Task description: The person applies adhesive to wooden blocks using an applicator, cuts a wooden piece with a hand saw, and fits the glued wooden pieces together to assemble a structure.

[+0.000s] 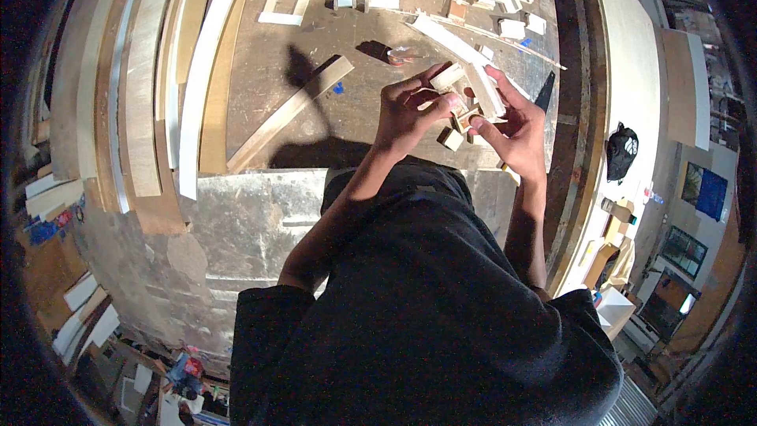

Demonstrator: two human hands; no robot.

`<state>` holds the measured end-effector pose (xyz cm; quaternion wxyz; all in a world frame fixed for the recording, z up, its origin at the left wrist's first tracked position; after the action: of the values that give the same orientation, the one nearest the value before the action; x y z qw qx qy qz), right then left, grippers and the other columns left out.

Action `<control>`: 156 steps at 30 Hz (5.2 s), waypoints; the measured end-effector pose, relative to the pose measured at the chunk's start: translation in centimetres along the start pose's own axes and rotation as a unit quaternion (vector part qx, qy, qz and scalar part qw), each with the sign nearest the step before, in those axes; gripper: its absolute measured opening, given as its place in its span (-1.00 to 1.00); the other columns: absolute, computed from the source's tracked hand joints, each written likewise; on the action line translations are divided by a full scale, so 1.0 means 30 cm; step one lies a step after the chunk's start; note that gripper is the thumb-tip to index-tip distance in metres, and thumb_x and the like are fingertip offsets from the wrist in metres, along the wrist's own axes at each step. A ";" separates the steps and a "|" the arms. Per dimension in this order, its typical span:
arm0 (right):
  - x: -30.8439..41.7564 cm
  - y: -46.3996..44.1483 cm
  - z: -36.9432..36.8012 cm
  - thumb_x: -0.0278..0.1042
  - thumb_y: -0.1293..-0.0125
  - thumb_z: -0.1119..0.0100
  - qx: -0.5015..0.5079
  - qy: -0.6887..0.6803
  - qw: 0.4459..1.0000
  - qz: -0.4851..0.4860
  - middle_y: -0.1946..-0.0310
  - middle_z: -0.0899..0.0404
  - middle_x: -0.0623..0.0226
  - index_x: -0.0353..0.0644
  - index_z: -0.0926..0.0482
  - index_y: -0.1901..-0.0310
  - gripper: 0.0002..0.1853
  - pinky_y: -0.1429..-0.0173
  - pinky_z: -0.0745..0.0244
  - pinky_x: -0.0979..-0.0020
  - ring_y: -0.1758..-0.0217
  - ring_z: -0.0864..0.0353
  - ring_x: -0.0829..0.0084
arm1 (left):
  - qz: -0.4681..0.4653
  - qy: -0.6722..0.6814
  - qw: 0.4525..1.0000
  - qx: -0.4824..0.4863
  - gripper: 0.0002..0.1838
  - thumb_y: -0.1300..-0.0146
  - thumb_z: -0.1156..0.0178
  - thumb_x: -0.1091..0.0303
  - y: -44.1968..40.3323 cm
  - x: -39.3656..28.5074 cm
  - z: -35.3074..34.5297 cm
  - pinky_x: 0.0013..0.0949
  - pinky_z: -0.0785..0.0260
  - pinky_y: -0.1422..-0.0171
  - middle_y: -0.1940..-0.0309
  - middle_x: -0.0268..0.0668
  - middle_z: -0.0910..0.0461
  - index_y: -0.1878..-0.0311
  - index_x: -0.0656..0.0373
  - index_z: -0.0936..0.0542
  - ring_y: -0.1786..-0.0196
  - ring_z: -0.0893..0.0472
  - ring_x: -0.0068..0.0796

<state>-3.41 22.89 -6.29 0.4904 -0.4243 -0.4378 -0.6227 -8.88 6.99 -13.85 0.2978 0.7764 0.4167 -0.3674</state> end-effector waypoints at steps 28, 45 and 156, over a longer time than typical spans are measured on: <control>-0.038 0.009 0.001 -0.66 -0.13 -0.47 -0.050 -0.026 0.998 0.015 -0.21 -0.60 0.10 -0.31 -0.41 -0.40 -0.25 -0.03 -0.64 0.51 -0.11 -0.64 0.48 | -0.037 -0.030 0.999 0.009 -0.25 -0.16 -0.44 0.54 -0.018 -0.005 -0.016 -0.45 -0.60 -0.06 0.12 -0.22 -0.71 -0.43 0.34 -0.38 0.08 -0.71 -0.53; -0.011 0.008 0.002 -0.57 -0.09 -0.52 -0.072 0.049 0.996 0.026 -0.22 -0.58 0.02 -0.29 -0.48 -0.34 -0.28 0.03 -0.75 0.44 -0.07 -0.68 0.42 | 0.040 0.040 0.998 -0.031 -0.29 -0.20 -0.41 0.51 -0.004 0.016 -0.012 -0.45 -0.62 0.02 0.18 -0.21 -0.73 -0.43 0.28 -0.41 0.15 -0.71 -0.54; 0.121 0.068 -0.031 -0.67 -0.17 -0.43 -0.080 -0.141 0.980 0.116 0.06 -0.63 0.19 -0.38 -0.69 0.01 -0.68 0.00 -0.77 0.41 0.09 -0.71 0.44 | -0.160 -0.011 0.987 0.015 -0.20 -0.17 -0.42 0.62 0.078 -0.185 -0.086 -0.31 -0.56 -0.25 -0.19 -0.11 -0.57 -0.47 0.40 -0.28 -0.17 -0.61 -0.40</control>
<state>-2.08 20.86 -2.78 0.4573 -0.5937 -0.3985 -0.5288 -8.15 5.47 -7.52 0.2279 0.6998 0.5269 -0.4250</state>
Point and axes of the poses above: each hand's wrist, its own y-axis away from the middle knuckle, its own z-axis out of the back of the hand, x = y × z, the point moved 5 cm from there along -y, towards the middle knuckle
